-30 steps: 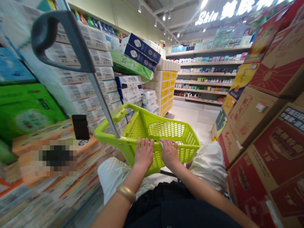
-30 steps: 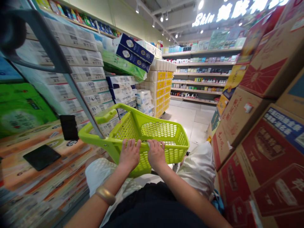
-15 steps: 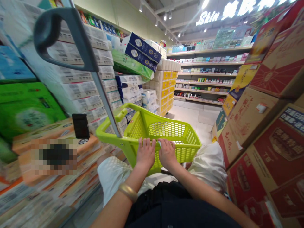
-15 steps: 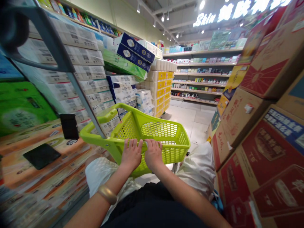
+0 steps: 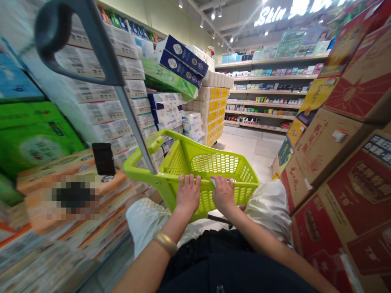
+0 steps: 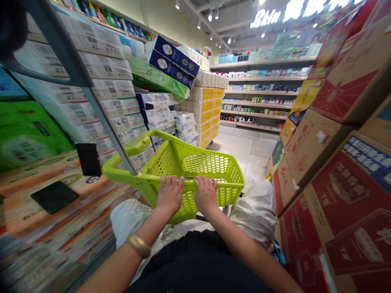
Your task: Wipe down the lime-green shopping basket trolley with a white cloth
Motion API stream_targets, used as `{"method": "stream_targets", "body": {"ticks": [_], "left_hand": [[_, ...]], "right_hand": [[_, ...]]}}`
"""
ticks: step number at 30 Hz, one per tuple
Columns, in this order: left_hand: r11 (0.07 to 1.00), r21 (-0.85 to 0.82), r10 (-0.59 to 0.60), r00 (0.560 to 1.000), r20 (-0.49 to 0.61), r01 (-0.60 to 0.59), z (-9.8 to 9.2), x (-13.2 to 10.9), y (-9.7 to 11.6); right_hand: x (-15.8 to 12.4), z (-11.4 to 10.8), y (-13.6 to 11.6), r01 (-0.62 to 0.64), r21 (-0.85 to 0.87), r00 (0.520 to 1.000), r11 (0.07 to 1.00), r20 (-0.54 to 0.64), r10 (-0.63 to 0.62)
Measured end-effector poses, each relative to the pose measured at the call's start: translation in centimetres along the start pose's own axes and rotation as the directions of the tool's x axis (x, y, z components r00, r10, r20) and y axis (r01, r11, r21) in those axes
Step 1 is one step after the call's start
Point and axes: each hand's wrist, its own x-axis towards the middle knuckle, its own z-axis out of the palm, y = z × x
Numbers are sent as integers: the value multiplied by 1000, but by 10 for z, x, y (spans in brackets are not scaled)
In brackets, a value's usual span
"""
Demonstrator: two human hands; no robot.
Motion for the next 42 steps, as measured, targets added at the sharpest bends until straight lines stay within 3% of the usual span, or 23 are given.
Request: {"method": "stream_targets", "body": {"ticks": [3,5,13,21,24,29,32,35,39,42], "left_hand": [[1000,-11,5,1000,-22,-6,1,0,-1],[1000,-11,13,1000,-28,-13,2,0,-3],[1000,-3,11,1000,8,-11,0,0,-2],[1000,0,1,1000,1,-1,2,0,-3],[1000,-7,4,1000,11,-4,1,0,-3],[1000,13,7,1000,27,-7,0,-1,-2],[1000,17,-2,1000,20,1,0,0,0],[1000,14,-5,1000,17,5,1,0,1],[1000,3,5,1000,11,-5,2,0,0],[1000,10,11,1000,-7,-11,3,-1,-1]], "right_hand": [[7,3,-23,63,49,997,997,51,-66],[8,2,-26,81,59,994,995,63,-84],[-3,-6,10,7,-13,1000,1000,-5,-7],[8,2,-25,83,60,995,995,45,-86],[5,0,-15,96,60,995,994,36,-98],[-5,-8,28,47,-31,999,998,-5,-47],[-7,-10,36,-2,-68,1000,998,-20,1],[-3,-7,21,-23,-52,1000,998,-10,23],[6,-2,-11,40,15,998,999,38,-41],[8,-2,-18,66,37,996,997,65,-68]]}}
